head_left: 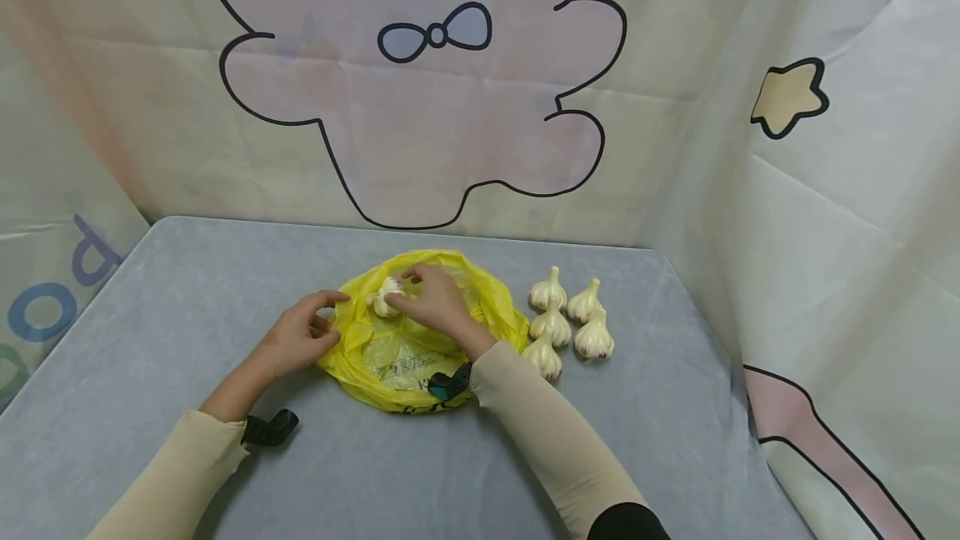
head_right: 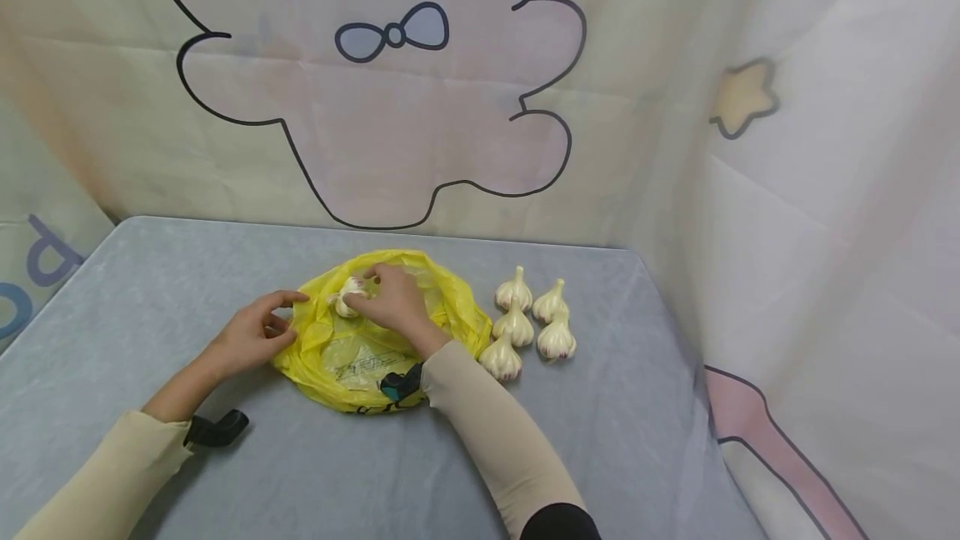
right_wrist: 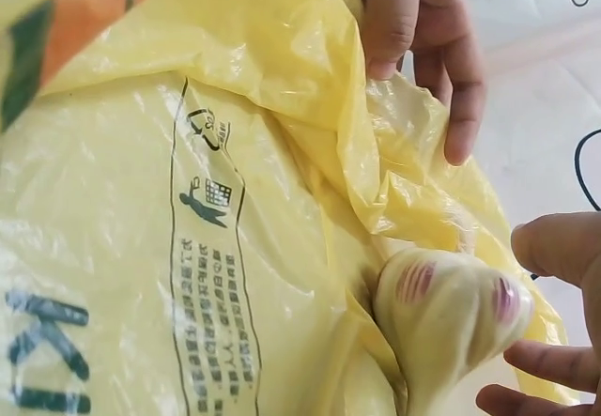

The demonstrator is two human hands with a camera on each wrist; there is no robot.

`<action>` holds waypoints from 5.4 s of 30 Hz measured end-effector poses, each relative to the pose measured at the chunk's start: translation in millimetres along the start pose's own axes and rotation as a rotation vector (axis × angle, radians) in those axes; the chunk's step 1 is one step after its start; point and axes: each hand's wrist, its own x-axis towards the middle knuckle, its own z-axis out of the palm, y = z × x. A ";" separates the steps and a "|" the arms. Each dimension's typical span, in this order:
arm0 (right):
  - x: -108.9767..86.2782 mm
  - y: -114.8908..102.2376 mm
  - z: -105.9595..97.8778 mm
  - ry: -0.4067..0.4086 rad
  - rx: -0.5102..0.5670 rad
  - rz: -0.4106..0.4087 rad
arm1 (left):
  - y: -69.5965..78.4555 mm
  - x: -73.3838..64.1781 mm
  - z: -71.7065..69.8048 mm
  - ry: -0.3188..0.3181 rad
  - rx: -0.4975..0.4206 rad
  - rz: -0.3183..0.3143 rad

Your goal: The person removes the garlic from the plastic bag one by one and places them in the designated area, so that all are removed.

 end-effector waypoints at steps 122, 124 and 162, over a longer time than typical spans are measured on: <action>-180.0 136.7 -147.1 0.463 -0.305 -0.310 | -1.1 -3.2 -3.4 -0.005 0.005 -0.011; -180.7 141.1 -145.2 0.447 -0.337 -0.325 | -0.8 -3.1 -3.4 -0.003 0.005 -0.012; -182.2 162.7 -119.2 0.335 -0.367 -0.333 | 3.1 -6.6 -3.3 -0.008 0.001 -0.034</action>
